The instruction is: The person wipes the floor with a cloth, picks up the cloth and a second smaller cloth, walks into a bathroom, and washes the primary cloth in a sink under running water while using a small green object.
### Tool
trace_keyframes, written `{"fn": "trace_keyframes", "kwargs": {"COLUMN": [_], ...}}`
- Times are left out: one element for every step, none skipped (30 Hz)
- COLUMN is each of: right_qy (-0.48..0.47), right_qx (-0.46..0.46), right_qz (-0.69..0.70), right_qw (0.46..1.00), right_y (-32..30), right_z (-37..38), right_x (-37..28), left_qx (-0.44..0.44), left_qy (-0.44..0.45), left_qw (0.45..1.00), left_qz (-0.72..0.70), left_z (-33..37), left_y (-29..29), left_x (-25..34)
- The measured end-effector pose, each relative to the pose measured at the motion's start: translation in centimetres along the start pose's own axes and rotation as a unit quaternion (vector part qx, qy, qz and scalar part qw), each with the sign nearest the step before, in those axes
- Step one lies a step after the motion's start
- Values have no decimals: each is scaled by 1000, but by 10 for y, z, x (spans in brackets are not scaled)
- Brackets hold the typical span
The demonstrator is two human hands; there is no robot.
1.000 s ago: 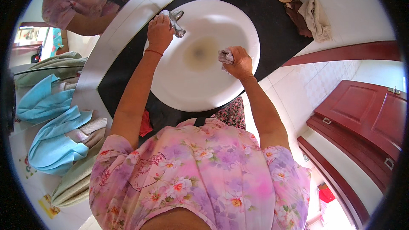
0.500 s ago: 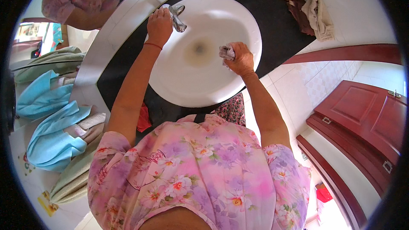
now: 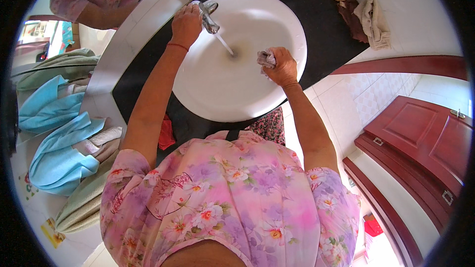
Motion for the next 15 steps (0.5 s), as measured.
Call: {"fn": "trace_keyframes", "kwargs": {"right_qy": [-1,-1,0,1,3,3,4,18,30,41,93,143,194,287,367], "right_qx": [2,2,2,2,4,5,6,-4,-13,-22,-37,-51,-64,-59,-73], "right_qz": [1,2,2,2,1,0,0,2,3,6,-10,-26,-40,85,108], "right_qw": [1000,1000,1000,1000,1000,1000,1000,1000,999,999,995,988,978,952,921], "right_y": [0,0,0,0,-1,-1,0,0,-1,0,8,22,36,61,76], "right_z": [0,0,-1,-1,-1,-1,-2,-2,1,4,8,13,18,21,29], "right_x": [0,0,0,0,0,0,0,-1,-4,-7,-11,-14,-10,18,6], "left_qx": [-7,-12,-16,-20,-18,-15,-13,-24,-33,-43,-46,-48,-49,-57,-72], "left_qy": [0,-2,-5,-7,-6,-6,-7,-8,-10,-13,-19,-25,-30,-29,-51], "left_qw": [1000,1000,1000,1000,1000,1000,1000,1000,999,999,998,998,997,996,992], "left_qz": [6,3,-1,-5,-7,-9,-11,-14,-15,-16,-27,-36,-45,-66,-93], "left_z": [0,-1,0,1,1,1,1,-1,0,0,-2,-6,-7,3,1], "left_y": [1,1,1,1,0,0,0,0,-1,-2,-3,-4,-5,-5,-9], "left_x": [0,0,1,2,2,2,2,2,1,-1,-2,-4,-5,3,1]}}
Point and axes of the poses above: each hand's wrist, its own z-axis towards the middle knuckle, its own y-axis out of the palm, x = y × z, the point moved 1 cm from there along z, towards the middle knuckle, and after that the axes turned 5 degrees about y, right-handed, at the moved point
